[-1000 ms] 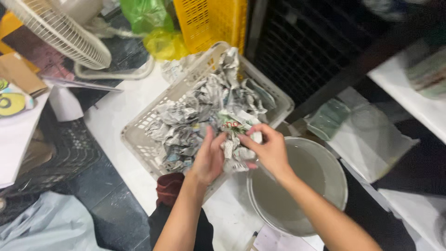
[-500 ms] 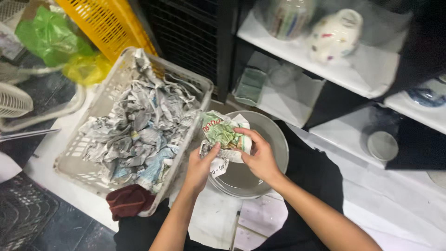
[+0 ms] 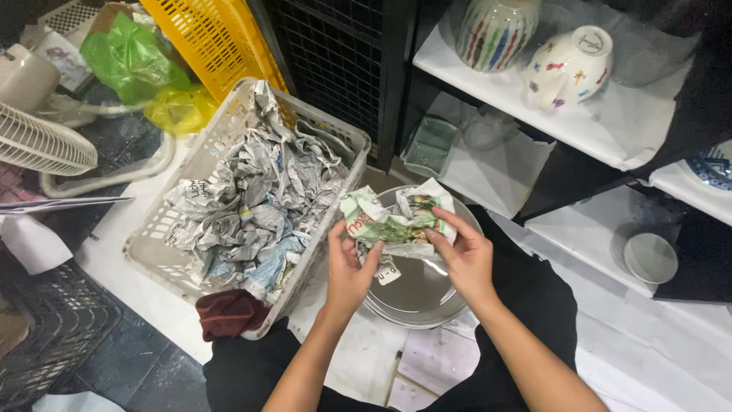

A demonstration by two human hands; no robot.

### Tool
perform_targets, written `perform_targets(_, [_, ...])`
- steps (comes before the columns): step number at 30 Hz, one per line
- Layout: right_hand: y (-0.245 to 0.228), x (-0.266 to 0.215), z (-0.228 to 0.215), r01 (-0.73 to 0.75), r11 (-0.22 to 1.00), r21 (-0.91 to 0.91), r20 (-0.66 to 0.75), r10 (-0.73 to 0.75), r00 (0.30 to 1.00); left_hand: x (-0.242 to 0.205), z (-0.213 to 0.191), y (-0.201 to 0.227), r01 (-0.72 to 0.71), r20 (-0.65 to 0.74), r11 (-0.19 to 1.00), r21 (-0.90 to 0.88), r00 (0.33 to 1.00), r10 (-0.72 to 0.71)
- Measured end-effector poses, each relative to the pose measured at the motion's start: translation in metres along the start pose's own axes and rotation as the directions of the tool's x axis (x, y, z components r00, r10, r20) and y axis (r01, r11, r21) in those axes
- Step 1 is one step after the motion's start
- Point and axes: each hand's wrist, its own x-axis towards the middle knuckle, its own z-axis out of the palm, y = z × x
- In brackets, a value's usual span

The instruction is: The person sits on the floor and wraps individual ceramic dishes and glassware in newspaper. They pick items from a nearby shelf, fold newspaper around them, and place the wrapped items into a plastic basket.

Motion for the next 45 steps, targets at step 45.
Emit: perform_targets(45, [-0.008, -0.012, 0.017, 0.094, 0.995, 0.035, 0.349, -0.100, 0.932, -0.008, 0.001, 0.008, 0.491, 0.117, 0.827, -0.273, 0.871, -0.478])
